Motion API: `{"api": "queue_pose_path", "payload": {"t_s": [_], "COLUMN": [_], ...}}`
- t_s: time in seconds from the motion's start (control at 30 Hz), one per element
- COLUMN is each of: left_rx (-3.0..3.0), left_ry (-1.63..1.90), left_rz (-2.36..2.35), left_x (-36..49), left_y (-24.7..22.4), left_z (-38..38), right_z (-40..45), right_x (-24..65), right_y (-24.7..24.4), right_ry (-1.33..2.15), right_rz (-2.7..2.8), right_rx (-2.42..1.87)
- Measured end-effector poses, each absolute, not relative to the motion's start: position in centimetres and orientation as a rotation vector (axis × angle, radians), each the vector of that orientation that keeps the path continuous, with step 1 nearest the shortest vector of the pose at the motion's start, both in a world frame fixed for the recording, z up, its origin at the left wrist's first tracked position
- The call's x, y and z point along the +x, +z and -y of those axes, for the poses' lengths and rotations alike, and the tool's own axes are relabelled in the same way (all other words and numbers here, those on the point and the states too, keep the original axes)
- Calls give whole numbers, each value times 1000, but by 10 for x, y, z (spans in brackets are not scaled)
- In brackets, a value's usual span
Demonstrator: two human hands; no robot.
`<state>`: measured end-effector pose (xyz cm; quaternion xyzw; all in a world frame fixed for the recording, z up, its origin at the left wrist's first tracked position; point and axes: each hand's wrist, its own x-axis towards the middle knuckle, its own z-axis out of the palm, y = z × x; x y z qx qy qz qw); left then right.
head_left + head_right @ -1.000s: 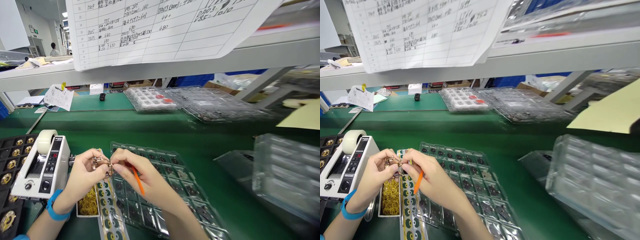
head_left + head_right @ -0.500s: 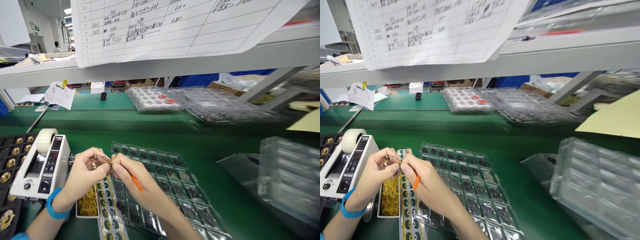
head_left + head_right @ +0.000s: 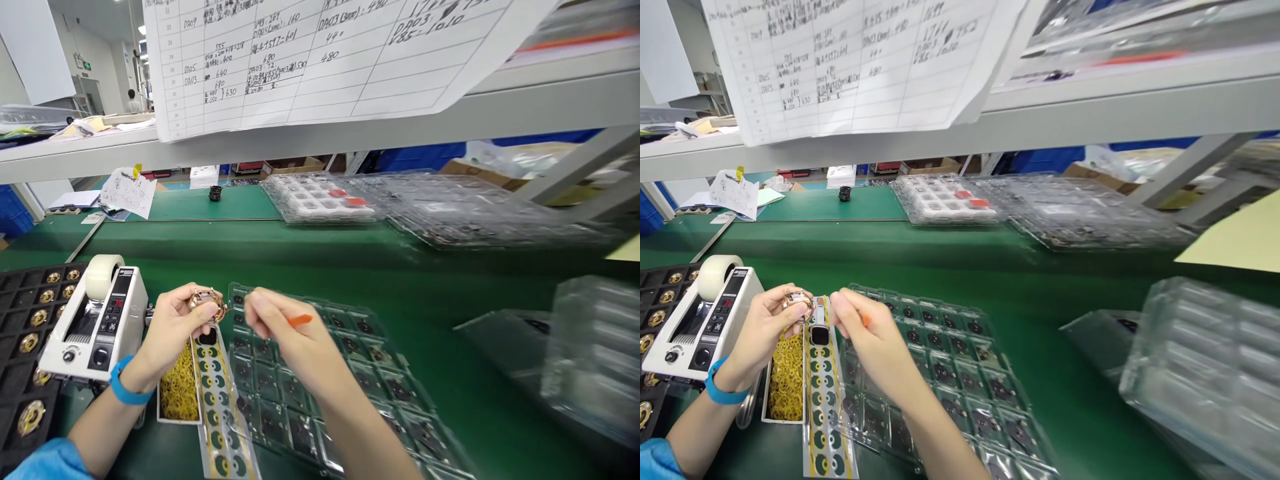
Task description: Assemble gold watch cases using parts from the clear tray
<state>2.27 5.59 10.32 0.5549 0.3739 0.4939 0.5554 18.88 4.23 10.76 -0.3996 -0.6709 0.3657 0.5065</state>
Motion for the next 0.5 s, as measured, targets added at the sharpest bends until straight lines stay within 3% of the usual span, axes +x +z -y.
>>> {"api": "queue_pose_path", "payload": {"t_s": [0.27,0.5], "left_rx": [1539,2034], "left_ry": [1329,1584], "left_rz": [-980,-1031], "left_x": [24,24], "left_y": [94,74], "left_z": [-60,-64], "right_z": [-27,-38], "right_x": [194,173], "right_y": [115,100], "right_ry": [713,1033], "right_rz": [1475,1476], "right_rx": [-1034,-995]}}
